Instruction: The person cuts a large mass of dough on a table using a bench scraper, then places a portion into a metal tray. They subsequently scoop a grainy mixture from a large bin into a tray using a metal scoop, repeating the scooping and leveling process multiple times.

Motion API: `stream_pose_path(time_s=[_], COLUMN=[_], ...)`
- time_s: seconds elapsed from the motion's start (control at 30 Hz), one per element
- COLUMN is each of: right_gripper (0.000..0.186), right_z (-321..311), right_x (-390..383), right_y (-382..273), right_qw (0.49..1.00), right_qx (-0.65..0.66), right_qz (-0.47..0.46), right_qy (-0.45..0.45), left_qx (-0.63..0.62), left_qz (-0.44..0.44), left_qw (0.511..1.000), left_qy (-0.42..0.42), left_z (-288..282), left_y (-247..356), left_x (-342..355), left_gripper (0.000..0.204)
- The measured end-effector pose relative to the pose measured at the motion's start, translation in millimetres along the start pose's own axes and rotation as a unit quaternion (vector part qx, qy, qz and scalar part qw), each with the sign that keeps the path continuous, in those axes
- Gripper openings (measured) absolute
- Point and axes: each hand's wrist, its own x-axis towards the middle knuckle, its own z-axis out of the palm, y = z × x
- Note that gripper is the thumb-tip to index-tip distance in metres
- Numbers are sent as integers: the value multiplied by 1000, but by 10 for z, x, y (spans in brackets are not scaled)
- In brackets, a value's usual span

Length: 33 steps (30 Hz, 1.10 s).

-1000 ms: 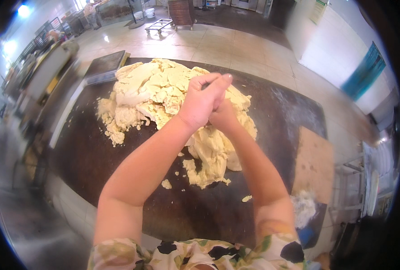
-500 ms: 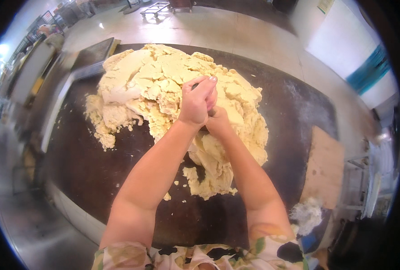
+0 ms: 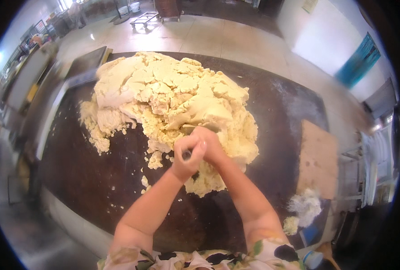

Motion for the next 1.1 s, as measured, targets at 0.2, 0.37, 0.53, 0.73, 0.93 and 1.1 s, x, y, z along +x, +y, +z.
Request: stream_pose_path(time_s=[0.2, 0.37, 0.53, 0.73, 0.93, 1.1], right_gripper=[23, 26, 24, 22, 16, 16], right_z=[-306, -991, -1414, -1678, -2082, -1845], right_x=[147, -58, 347, -29, -209, -138], right_y=[-262, -743, -994, -824, -708, -303], right_qw=[960, 895, 925, 997, 985, 987], right_qx=[-38, 445, 374, -69, 7, 8], right_qz=[110, -43, -51, 19, 162, 125], right_qy=[-255, 9, 32, 25, -56, -104], left_qx=[82, 3, -15, -59, 88, 401], left_qz=[147, 110, 75, 45, -122, -206], left_qw=[985, 929, 974, 985, 987, 861], left_qy=[-34, -353, -212, -154, -63, -235], left_z=[218, 418, 604, 839, 238, 70], left_y=[308, 1700, 1651, 1210, 176, -615], left_x=[106, 825, 934, 651, 540, 255], left_gripper=[20, 19, 23, 33, 43, 52])
